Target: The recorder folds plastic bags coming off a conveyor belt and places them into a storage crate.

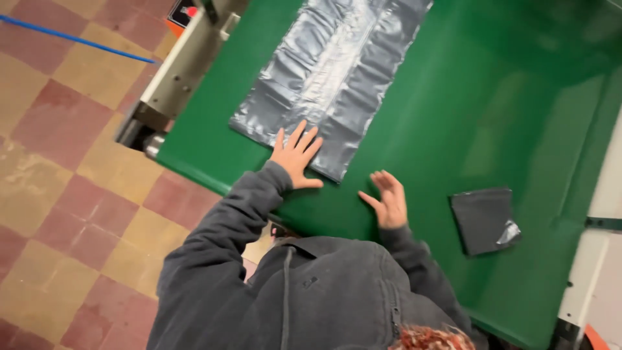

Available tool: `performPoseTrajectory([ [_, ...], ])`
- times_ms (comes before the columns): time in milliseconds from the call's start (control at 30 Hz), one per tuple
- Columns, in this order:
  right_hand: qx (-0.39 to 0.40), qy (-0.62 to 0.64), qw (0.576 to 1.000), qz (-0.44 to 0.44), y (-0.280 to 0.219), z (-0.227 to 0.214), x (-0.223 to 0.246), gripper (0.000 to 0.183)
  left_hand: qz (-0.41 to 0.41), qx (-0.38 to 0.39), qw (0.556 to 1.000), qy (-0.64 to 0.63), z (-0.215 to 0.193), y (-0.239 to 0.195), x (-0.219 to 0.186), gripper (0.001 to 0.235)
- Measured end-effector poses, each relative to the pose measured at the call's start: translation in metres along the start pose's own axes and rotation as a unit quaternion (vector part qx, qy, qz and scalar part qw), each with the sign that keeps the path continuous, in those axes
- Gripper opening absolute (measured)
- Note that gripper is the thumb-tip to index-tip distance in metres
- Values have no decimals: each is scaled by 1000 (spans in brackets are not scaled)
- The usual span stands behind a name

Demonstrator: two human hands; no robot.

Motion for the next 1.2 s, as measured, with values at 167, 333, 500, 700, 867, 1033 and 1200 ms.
performPoseTrajectory([
  [167,112,-102,988,-22,53,117,-14,77,22,6,998,58,43,-24,44,79],
  [333,169,-694,643,-277,74,176,2,53,-22,-10,1000,19,29,-9,45,58],
  [500,174,-674,640,-327,60,166,14,14,12,-30,999,8,-6,-41,81,45],
  [700,255,-520,810,-97,11,86,31,21,9,176,965,-193,-74,-50,105,21],
  [867,143,-486,861,-47,73,54,72,25,58,159,913,-371,-44,41,126,21],
  [1033,-49,-496,862,-92,215,-3,79,24,-129,1,919,-373,47,183,194,35],
  [1200,-55,-601,770,-210,310,-33,51,24,-211,-38,949,-233,107,243,219,38],
])
Point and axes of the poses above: each hand's wrist, its own y-axis towards the middle knuckle, its own z-axis out of the palm, x = y × z, the point moved 5 cm from there along y, towards the middle knuckle, and after that the axes turned 3 degrees about y, right-handed, at the moved point
